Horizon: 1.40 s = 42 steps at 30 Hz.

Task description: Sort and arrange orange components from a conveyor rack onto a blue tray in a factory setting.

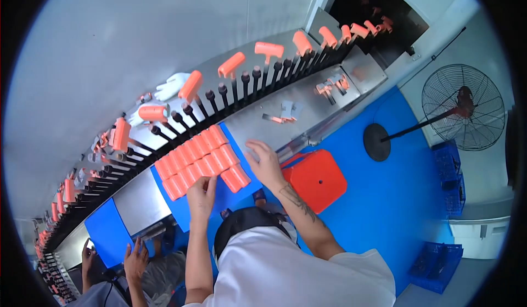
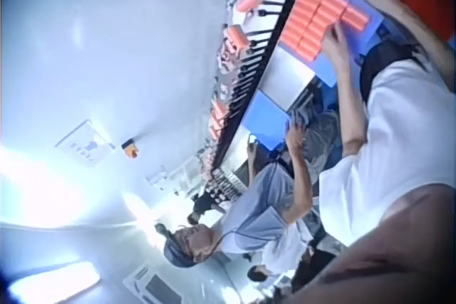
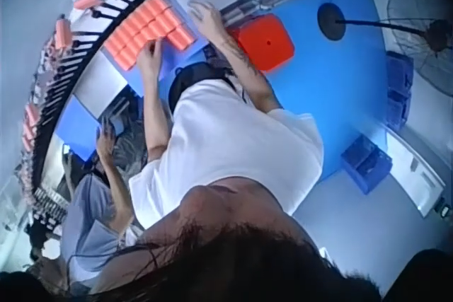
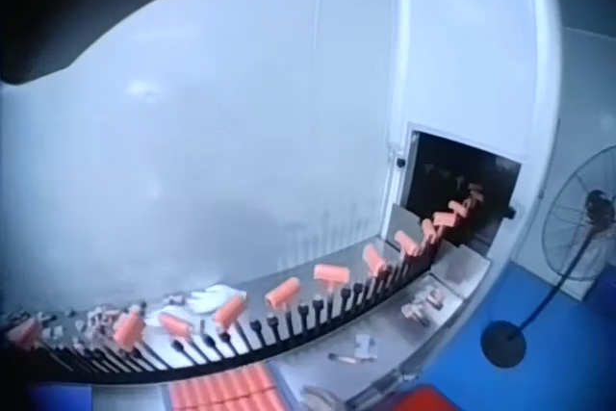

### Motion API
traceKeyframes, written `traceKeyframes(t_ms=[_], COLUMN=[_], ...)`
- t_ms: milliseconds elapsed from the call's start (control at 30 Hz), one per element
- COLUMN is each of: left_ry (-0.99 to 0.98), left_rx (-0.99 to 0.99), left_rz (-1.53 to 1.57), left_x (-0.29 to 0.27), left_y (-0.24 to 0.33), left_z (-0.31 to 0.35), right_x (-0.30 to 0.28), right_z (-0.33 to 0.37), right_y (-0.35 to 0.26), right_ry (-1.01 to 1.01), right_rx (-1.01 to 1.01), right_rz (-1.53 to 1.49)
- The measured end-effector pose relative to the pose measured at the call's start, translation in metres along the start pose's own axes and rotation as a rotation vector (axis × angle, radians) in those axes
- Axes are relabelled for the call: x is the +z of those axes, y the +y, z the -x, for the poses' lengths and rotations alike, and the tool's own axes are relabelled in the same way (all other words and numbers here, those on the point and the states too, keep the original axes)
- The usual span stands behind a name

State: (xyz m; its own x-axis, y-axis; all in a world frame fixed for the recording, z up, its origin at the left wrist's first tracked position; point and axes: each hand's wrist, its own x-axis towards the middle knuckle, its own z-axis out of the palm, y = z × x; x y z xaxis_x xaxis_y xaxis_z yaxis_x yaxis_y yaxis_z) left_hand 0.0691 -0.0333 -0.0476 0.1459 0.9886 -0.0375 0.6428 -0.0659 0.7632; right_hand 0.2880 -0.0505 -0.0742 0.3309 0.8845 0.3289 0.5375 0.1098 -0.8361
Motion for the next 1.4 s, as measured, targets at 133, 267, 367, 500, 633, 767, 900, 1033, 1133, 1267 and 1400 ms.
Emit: traceKeyframes(t_ms=[133,267,367,500,633,767,900,1033,1133,1267,1400], left_ry=[0.256,0.394,0.198,0.159,0.183,0.547,0.429,0.092,0.014,0.001,-0.049], left_rx=[0.458,0.605,0.479,0.261,0.282,0.421,0.289,-0.055,-0.165,-0.146,-0.098], left_rz=[-0.022,-0.382,-0.585,-0.613,-0.806,-0.616,-0.142,0.115,-0.035,0.011,0.131], left_x=[-0.018,-0.059,-0.085,-0.114,-0.142,-0.167,-0.152,-0.068,-0.032,-0.008,0.005], left_y=[0.071,0.119,0.11,0.109,0.112,0.119,0.038,-0.069,-0.089,-0.083,-0.097], left_z=[-0.062,-0.133,-0.162,-0.164,-0.118,-0.052,0.018,0.064,0.065,0.06,0.057], right_x=[-0.039,-0.042,-0.032,-0.014,0.002,0.014,0.036,0.069,0.074,0.08,0.091], right_z=[-0.103,-0.193,-0.218,-0.217,-0.189,-0.195,-0.065,0.076,0.107,0.119,0.12], right_y=[-0.012,-0.061,-0.069,-0.092,-0.149,-0.162,-0.135,-0.065,-0.056,-0.045,-0.038], right_ry=[0.052,-0.019,-0.338,-0.386,-0.423,-0.416,-0.179,-0.337,-0.272,-0.329,-0.349], right_rx=[-0.355,-0.739,-0.655,-0.485,-0.314,0.078,-0.133,-0.052,-0.058,-0.125,-0.204], right_rz=[0.072,0.277,0.414,0.516,0.443,-0.02,-0.243,-0.077,0.062,0.202,0.299])
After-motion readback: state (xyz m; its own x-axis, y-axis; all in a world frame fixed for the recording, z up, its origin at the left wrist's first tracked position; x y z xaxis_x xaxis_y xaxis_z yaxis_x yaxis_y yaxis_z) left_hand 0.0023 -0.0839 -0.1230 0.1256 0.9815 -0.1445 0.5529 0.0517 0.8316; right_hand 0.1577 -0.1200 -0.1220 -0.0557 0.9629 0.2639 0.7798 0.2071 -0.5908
